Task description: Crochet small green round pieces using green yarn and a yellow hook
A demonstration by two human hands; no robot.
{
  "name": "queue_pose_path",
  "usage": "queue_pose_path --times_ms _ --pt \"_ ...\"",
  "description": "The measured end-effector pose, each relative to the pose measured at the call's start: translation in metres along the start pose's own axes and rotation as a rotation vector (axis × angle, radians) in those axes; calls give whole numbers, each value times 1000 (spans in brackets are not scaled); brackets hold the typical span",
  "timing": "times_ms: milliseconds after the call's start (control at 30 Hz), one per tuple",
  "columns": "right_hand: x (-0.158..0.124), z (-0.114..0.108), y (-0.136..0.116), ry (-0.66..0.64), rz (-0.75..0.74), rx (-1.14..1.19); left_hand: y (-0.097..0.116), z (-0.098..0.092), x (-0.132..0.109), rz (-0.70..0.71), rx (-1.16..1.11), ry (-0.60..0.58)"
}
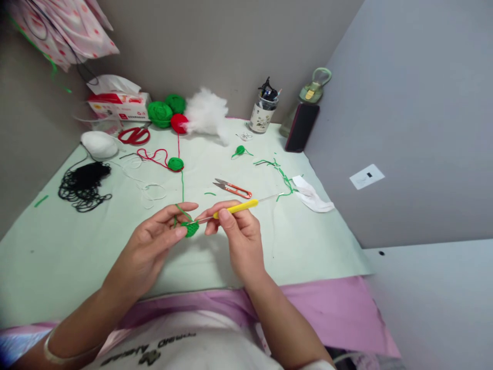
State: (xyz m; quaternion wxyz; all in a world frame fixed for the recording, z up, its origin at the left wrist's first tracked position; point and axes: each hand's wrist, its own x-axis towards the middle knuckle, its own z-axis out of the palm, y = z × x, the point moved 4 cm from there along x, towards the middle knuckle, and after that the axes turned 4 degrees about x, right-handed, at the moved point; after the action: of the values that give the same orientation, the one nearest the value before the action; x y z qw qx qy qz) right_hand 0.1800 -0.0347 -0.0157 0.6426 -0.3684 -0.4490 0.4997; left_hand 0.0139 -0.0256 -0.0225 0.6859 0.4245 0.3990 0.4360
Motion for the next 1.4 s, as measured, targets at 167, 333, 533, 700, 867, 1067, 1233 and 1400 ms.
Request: queue_pose_path --times_ms 167,333,533,700,867,1067,1233,1400 --pt "-8 6 -13 -36 -203 -304 0 -2 0 77 115 58" --pt "-25 21 -21 -185 -703 -861 -2 1 -1 91 46 116" --pt "-17 11 -21 -39 -562 -600 -2 7 3 -197 -325 -67" --pt "-7 8 -14 -32 -294 -223 0 7 4 -98 -234 -71" --pt "-11 13 -15 -58 -374 -369 -2 10 2 -27 -118 -24" --pt "-25 19 -19 -118 -744 -818 -4 12 4 -201 -324 -61" --pt "-12 5 -18 14 -409 -366 -2 5 6 -198 -367 -51" --pt "-5 8 -7 -29 -184 -134 -2 7 3 -35 -132 -56"
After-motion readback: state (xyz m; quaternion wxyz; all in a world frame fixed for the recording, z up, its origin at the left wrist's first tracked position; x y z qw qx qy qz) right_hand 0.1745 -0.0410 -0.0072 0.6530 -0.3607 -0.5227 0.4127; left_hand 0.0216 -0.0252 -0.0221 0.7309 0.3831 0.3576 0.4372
